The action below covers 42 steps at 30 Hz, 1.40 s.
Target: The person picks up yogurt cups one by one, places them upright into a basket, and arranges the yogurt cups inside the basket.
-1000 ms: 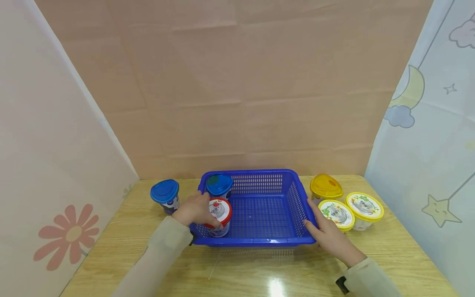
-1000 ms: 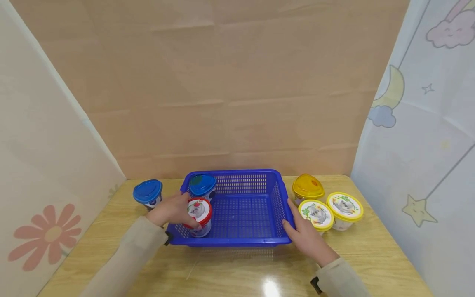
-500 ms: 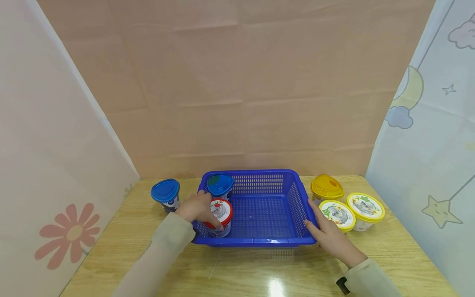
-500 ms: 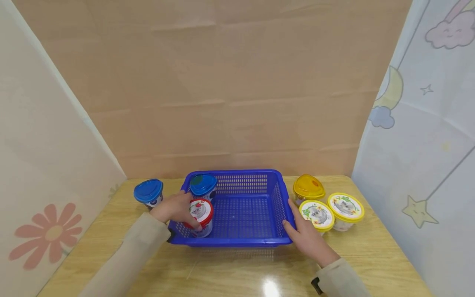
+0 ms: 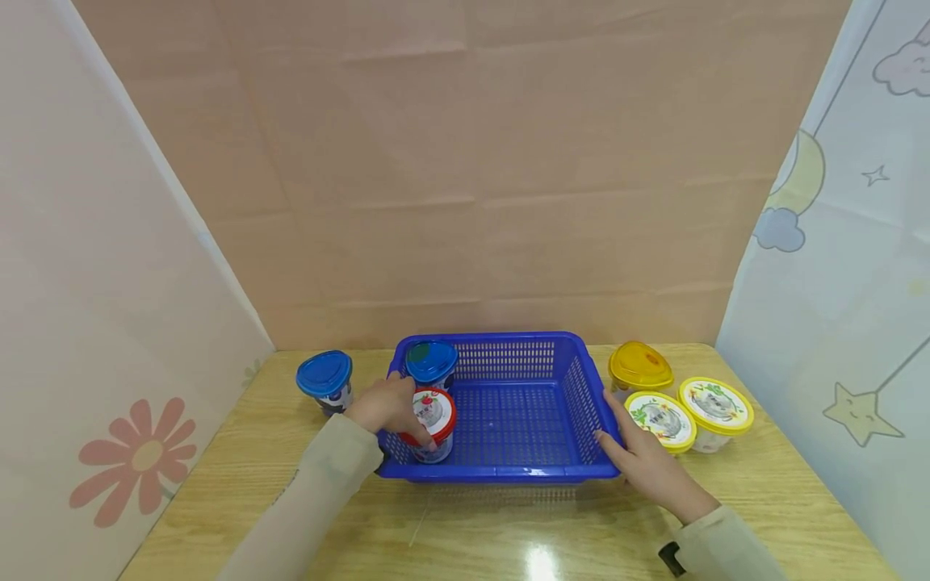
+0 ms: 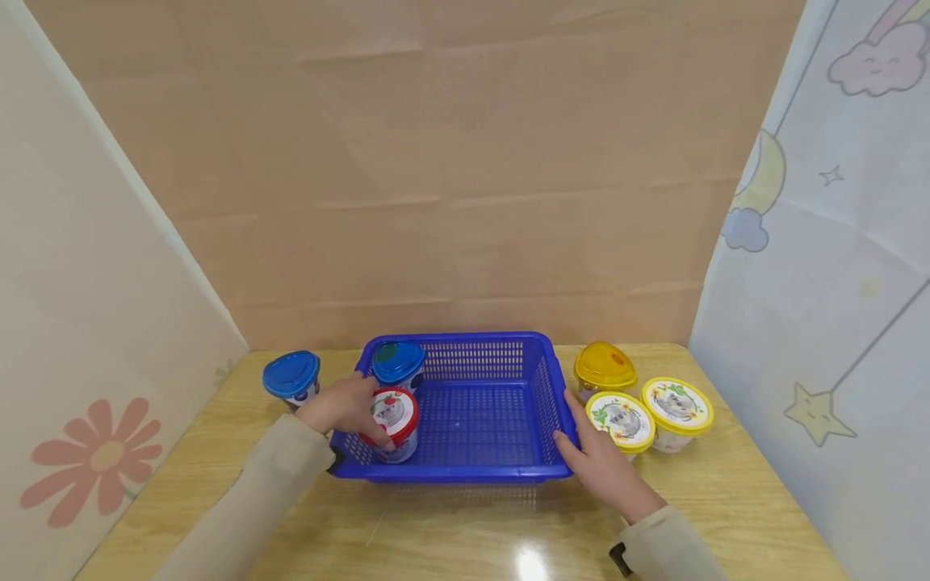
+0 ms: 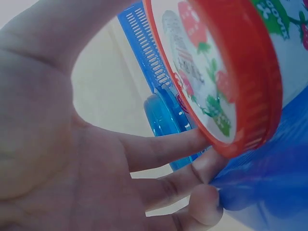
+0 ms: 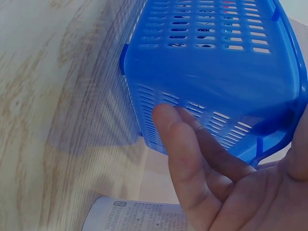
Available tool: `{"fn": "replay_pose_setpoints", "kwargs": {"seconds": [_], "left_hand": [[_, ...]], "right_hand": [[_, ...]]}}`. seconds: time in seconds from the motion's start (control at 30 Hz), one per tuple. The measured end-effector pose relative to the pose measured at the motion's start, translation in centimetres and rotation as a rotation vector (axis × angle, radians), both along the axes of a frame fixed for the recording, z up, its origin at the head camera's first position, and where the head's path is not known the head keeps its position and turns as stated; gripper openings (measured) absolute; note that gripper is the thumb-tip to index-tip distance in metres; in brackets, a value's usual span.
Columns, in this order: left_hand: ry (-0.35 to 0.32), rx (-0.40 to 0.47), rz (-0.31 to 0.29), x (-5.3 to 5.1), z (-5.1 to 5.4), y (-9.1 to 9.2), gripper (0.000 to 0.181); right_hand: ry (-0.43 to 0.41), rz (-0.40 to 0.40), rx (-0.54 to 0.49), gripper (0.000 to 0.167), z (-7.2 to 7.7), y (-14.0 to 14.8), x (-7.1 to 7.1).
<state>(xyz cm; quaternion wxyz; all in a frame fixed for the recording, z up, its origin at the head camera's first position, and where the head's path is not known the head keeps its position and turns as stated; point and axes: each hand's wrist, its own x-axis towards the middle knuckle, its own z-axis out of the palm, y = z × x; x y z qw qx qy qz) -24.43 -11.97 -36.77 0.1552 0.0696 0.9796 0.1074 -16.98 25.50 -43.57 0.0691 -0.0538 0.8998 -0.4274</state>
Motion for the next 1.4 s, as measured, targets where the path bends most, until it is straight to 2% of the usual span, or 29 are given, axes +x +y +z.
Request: {"fn": "replay_pose_setpoints", "kwargs": {"seconds": [0.4, 0.7, 1.07, 1.4], "left_hand": [[0.013, 0.008, -0.034, 0.12, 0.11, -0.07, 0.099], [0.013, 0.057, 0.008, 0.02, -0.05, 0.01, 0.094], [0.003, 0.052, -0.006, 0.13, 0.15, 0.11, 0.089], [0.023, 0.053, -0.010, 0.46, 0.26, 0.27, 0.086]], "right_hand": [[0.022, -0.003, -0.004, 0.073, -0.12, -0.08, 0.07], [0.008, -0.003, 0.003, 0.074, -0.12, -0.01, 0.00], [-0.002, -0.004, -0.001, 0.075, -0.17, 0.09, -0.04], [-0.019, 0.004, -0.003, 0.075, -0.15, 0.15, -0.04]]}}
